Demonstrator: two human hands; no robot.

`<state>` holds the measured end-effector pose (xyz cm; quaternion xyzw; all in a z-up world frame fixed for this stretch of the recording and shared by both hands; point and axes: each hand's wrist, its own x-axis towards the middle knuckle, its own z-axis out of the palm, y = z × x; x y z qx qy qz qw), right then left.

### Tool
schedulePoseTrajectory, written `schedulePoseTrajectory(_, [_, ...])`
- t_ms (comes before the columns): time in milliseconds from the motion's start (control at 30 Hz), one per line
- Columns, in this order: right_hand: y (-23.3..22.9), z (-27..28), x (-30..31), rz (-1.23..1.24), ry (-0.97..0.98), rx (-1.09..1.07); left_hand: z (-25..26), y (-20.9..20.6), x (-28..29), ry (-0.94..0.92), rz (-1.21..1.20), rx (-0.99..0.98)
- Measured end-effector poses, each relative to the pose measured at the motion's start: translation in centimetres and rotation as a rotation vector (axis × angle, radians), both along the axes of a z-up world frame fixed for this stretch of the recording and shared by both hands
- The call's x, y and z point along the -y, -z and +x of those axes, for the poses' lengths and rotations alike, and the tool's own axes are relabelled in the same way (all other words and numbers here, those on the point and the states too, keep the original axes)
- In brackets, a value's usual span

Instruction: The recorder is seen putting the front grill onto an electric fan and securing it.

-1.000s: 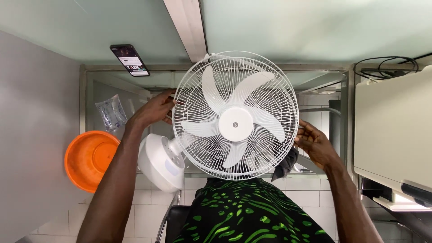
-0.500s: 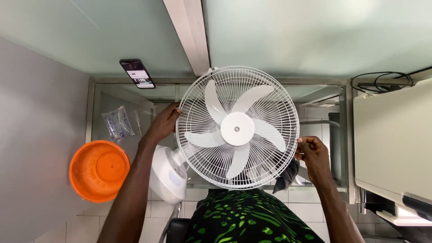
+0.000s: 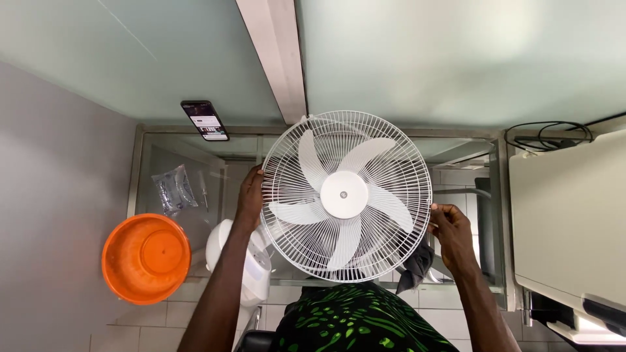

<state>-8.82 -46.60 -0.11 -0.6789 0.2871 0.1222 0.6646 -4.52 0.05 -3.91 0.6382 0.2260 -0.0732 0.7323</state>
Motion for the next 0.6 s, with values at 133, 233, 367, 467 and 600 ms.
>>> schedulePoseTrajectory(133, [-0.2,0.4,-0.2,0.023,0.011,-0.037,0.0,-0.4,0.4,-0.049,-0.048,-0.002])
schedulePoseTrajectory(233, [0.3,0.6,-0.1,0.072,0.021,-0.112,0.0,-0.4,0.4,-0.06,-0.062,-0.018])
schedulePoseTrajectory(367, [0.7,0.6,0.1,0.061,0.025,-0.062,-0.2,1.8,-0.4,-0.04,-0.006,0.015])
schedulePoseTrajectory(467, [1.1,0.6,0.5,0.059,0.035,-0.052,0.2,1.0,-0.3,-0.034,0.081,-0.008])
schedulePoseTrajectory(600, [1.1,0.4,0.8,0.089,0.003,-0.063,0.8,-2.3,0.6,0.003,0.266,-0.015])
